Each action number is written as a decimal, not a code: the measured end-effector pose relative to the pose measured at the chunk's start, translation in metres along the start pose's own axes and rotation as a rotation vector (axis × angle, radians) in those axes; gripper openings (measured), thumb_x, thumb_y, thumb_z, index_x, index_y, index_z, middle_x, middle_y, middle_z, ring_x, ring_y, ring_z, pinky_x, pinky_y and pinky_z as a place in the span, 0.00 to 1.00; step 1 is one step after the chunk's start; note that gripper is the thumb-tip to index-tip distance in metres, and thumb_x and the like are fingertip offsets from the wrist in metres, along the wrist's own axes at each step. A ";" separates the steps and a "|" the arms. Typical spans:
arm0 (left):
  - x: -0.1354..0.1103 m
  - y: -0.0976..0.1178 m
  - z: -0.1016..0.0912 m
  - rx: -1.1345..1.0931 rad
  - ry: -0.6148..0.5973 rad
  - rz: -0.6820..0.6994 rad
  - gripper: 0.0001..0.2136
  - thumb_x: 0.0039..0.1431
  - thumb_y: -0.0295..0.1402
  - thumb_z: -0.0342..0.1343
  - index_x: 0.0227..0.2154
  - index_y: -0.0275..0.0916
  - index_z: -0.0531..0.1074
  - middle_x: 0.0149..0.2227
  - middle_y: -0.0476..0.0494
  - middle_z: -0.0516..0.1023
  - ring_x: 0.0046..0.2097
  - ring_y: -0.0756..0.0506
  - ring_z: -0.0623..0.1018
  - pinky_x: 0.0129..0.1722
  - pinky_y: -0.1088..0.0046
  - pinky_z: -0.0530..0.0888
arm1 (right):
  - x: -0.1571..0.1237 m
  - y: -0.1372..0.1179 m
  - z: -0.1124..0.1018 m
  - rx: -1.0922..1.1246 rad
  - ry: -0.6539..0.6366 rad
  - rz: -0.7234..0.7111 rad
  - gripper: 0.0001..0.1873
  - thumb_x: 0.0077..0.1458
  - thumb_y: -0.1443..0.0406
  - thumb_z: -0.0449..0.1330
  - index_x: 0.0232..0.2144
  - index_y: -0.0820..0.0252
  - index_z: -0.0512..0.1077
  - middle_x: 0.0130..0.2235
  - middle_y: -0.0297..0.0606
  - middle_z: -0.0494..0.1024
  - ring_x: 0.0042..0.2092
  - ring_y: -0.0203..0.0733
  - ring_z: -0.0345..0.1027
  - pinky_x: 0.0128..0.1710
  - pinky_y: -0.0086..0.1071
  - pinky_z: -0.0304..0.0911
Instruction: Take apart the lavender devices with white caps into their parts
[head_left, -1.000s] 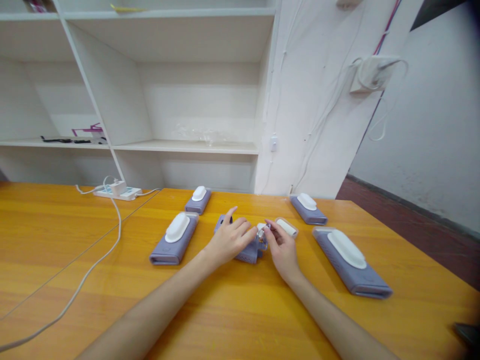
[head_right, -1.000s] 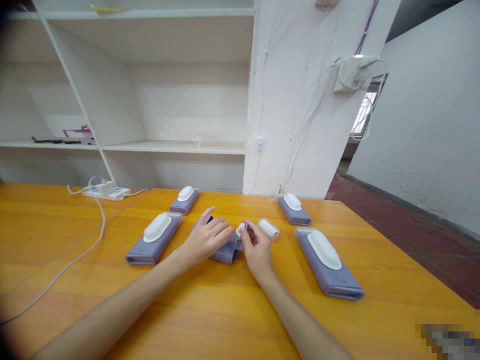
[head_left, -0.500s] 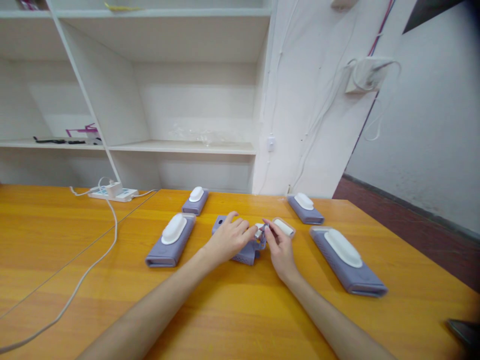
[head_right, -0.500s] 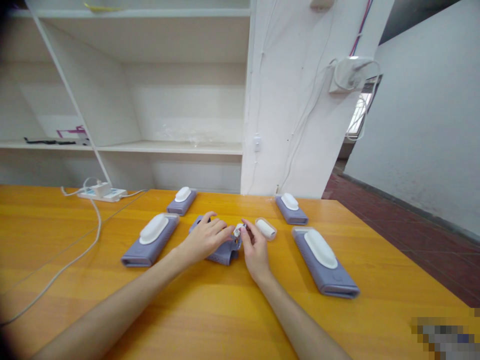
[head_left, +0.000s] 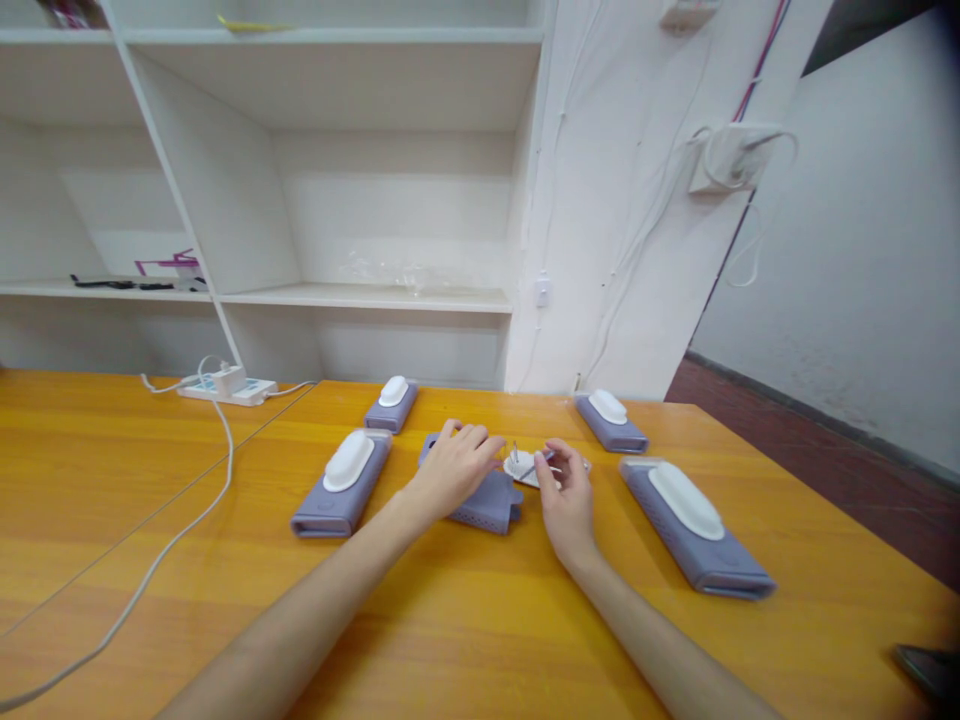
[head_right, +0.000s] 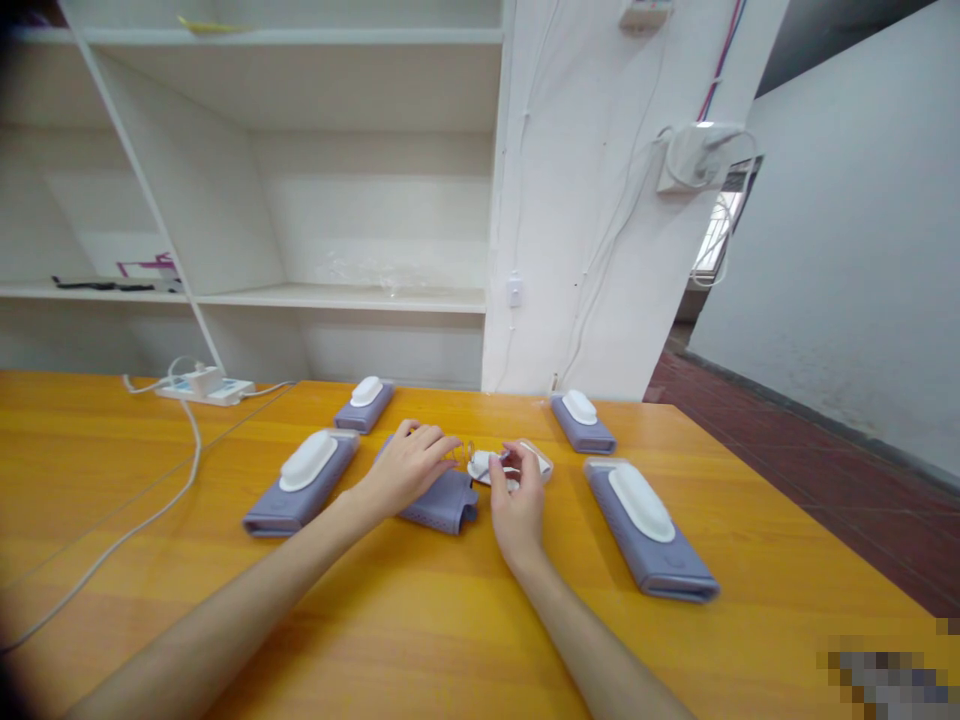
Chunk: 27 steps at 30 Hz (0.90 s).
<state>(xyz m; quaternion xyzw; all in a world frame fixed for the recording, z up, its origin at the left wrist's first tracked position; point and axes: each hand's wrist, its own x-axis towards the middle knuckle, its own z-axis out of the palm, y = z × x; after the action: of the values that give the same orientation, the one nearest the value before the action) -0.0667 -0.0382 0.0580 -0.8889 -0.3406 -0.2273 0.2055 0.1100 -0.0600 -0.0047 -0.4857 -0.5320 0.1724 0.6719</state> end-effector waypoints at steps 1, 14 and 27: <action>-0.001 0.000 0.002 0.003 0.007 -0.008 0.09 0.62 0.36 0.50 0.43 0.41 0.66 0.36 0.44 0.72 0.40 0.44 0.71 0.43 0.65 0.60 | 0.001 0.002 0.000 -0.016 0.015 -0.002 0.15 0.54 0.56 0.56 0.41 0.59 0.65 0.39 0.40 0.70 0.38 0.41 0.66 0.38 0.36 0.64; -0.004 0.002 0.008 0.014 0.073 -0.013 0.08 0.64 0.35 0.45 0.41 0.40 0.67 0.35 0.43 0.72 0.39 0.45 0.71 0.42 0.65 0.61 | 0.000 -0.008 0.000 -0.253 -0.107 -0.168 0.08 0.55 0.60 0.55 0.31 0.59 0.68 0.33 0.38 0.72 0.38 0.43 0.65 0.40 0.36 0.60; -0.009 0.010 0.010 -0.112 0.090 0.098 0.13 0.63 0.37 0.46 0.47 0.36 0.63 0.36 0.41 0.73 0.39 0.44 0.72 0.40 0.66 0.65 | -0.012 -0.016 -0.001 -0.210 -0.244 -0.242 0.12 0.55 0.61 0.56 0.42 0.57 0.67 0.37 0.39 0.73 0.39 0.42 0.67 0.42 0.38 0.63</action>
<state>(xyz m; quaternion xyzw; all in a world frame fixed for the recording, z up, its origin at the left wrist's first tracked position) -0.0633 -0.0444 0.0433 -0.9036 -0.2738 -0.2752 0.1813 0.1020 -0.0766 0.0020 -0.4610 -0.6789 0.0914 0.5641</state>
